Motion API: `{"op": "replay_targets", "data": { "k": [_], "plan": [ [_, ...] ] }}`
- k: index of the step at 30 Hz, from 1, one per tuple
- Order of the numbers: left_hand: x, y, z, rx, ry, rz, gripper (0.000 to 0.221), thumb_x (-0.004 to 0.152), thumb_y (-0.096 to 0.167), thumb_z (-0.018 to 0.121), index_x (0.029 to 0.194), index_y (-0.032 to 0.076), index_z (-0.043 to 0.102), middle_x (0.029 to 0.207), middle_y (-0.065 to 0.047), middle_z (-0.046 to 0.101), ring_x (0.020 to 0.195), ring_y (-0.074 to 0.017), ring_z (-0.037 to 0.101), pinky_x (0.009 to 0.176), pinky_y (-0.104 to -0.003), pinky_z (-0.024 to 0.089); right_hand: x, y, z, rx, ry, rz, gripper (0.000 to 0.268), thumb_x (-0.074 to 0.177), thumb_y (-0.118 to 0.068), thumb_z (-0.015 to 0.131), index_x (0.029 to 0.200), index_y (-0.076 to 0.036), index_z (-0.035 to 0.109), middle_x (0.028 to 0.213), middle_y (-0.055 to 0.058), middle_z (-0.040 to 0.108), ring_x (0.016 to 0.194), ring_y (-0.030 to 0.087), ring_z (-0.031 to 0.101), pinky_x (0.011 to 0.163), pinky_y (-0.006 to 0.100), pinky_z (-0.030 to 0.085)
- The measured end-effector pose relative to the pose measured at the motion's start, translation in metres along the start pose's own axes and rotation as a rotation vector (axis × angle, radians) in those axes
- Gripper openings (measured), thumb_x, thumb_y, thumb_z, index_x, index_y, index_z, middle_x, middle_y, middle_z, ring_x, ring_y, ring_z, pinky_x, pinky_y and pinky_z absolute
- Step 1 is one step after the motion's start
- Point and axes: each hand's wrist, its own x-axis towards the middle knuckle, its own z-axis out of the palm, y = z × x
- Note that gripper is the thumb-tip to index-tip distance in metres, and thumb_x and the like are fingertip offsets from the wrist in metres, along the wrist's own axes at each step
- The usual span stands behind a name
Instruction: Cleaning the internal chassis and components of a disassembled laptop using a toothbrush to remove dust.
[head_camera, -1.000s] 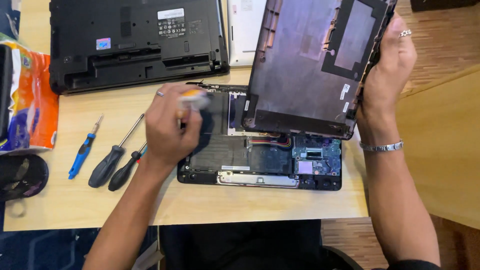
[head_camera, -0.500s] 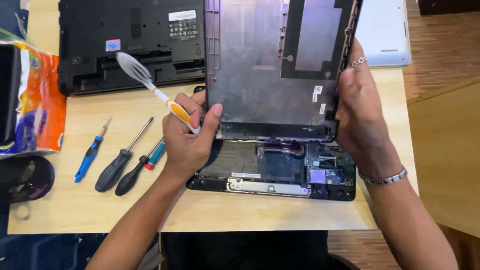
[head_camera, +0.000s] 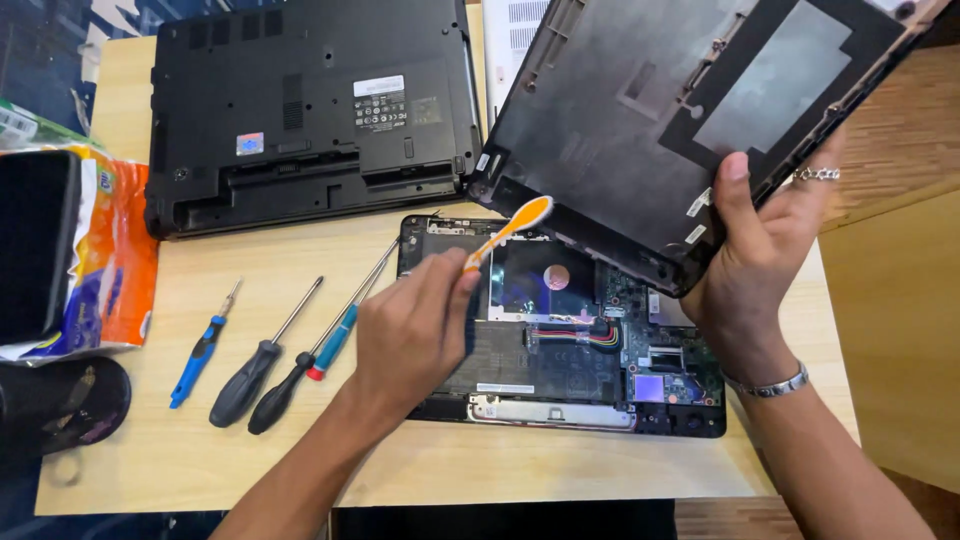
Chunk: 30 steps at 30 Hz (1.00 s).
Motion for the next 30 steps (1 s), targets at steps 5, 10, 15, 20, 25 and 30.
{"op": "replay_targets", "data": {
  "k": [5,10,15,20,25,30],
  "plan": [
    [-0.011,0.010,0.017,0.056,-0.095,0.015,0.012,0.107,0.011,0.054,0.106,0.005,0.065,0.072,-0.001,0.055,0.045,-0.0136,0.038,0.036,-0.029,0.027,-0.005,-0.005,0.008,0.011,0.078,0.011,0.058,0.116,-0.005,0.060,0.163,-0.010,0.026,0.169,0.012,0.038,0.156,0.025,0.043,0.140,0.040,0.037],
    [-0.007,0.008,0.005,0.229,-0.121,0.076,0.021,0.096,0.007,0.055,0.112,0.011,0.069,0.072,-0.002,0.052,0.045,-0.0180,0.046,0.034,-0.036,0.033,-0.010,-0.007,0.012,-0.037,0.067,-0.046,0.050,0.115,-0.003,0.059,0.157,-0.010,0.033,0.160,0.010,0.043,0.148,0.024,0.045,0.135,0.038,0.037],
    [-0.024,0.030,0.031,0.036,-0.288,0.140,0.020,0.102,-0.003,0.049,0.112,-0.003,0.066,0.069,-0.005,0.058,0.040,-0.0086,0.041,0.026,-0.024,0.029,-0.010,-0.009,0.019,0.027,0.100,-0.012,0.048,0.114,-0.001,0.058,0.156,-0.009,0.034,0.159,0.010,0.044,0.147,0.022,0.046,0.134,0.037,0.037],
    [-0.016,0.004,0.014,0.262,-0.126,0.014,0.022,0.098,0.007,0.055,0.116,0.006,0.067,0.075,-0.004,0.057,0.043,-0.0188,0.046,0.033,-0.037,0.035,-0.010,-0.008,0.019,0.091,0.122,0.014,0.048,0.112,-0.004,0.061,0.153,-0.011,0.037,0.154,0.009,0.049,0.142,0.022,0.050,0.131,0.039,0.044],
    [-0.016,0.017,0.017,0.101,-0.256,0.179,0.025,0.096,-0.006,0.051,0.113,0.004,0.066,0.074,-0.005,0.064,0.041,-0.0085,0.046,0.027,-0.024,0.032,-0.014,-0.009,0.022,0.029,0.055,-0.005,0.054,0.113,-0.002,0.056,0.159,-0.008,0.030,0.163,0.010,0.040,0.153,0.023,0.040,0.137,0.038,0.031],
    [-0.023,0.022,0.024,0.202,-0.236,0.007,0.020,0.098,0.006,0.056,0.116,0.005,0.064,0.074,-0.005,0.059,0.041,-0.0151,0.048,0.028,-0.034,0.039,-0.015,-0.011,0.030,0.141,0.171,0.095,0.049,0.107,-0.003,0.058,0.152,-0.010,0.039,0.151,0.011,0.053,0.140,0.026,0.053,0.125,0.040,0.047]
  ]
}}
